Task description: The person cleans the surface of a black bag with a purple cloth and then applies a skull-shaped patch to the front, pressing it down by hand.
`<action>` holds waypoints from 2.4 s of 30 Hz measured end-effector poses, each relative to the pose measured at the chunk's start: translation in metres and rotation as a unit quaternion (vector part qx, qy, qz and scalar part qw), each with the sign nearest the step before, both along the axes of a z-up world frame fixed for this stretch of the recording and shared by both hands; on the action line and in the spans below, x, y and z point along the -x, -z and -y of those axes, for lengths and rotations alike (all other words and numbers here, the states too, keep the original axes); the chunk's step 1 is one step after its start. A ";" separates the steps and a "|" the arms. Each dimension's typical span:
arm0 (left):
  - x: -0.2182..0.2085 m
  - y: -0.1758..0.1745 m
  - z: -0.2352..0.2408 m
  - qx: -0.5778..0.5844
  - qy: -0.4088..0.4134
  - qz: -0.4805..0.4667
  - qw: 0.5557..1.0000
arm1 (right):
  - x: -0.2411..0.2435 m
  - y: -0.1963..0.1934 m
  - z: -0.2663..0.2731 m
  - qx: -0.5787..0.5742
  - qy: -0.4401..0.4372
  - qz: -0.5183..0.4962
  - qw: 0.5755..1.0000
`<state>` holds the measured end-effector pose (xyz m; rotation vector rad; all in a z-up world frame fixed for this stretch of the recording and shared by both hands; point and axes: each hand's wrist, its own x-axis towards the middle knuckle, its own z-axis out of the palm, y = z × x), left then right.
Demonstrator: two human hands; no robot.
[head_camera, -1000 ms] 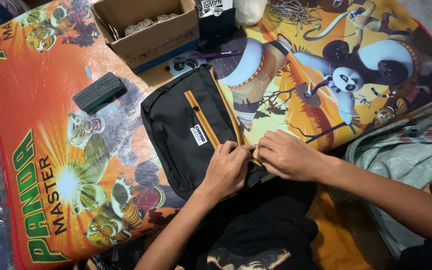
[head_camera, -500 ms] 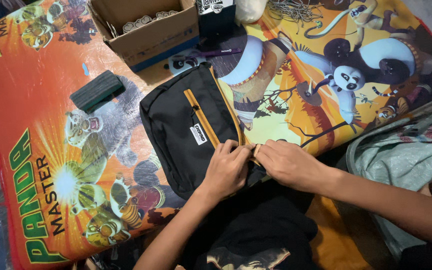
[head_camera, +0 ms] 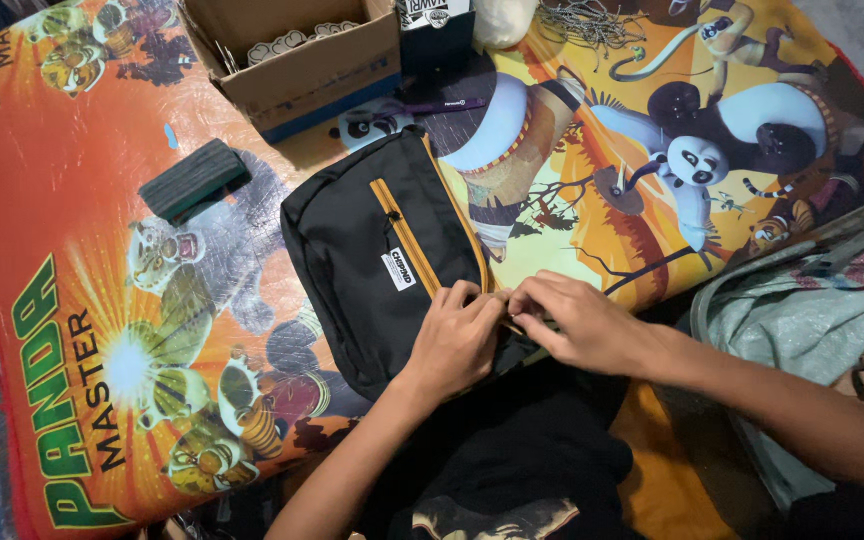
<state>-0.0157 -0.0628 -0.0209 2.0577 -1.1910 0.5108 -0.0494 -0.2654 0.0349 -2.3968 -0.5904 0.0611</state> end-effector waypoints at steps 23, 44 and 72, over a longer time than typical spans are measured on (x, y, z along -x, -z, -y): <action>0.000 -0.003 -0.003 -0.002 0.012 -0.031 0.999 | 0.001 0.011 0.014 0.126 -0.057 0.093 0.986; 0.003 -0.024 -0.002 -0.037 0.020 -0.012 0.999 | -0.010 -0.017 0.018 0.012 0.035 -0.049 0.998; -0.173 -0.026 -0.008 -0.172 -0.067 -0.102 0.978 | -0.203 0.056 0.160 0.156 0.382 0.023 0.910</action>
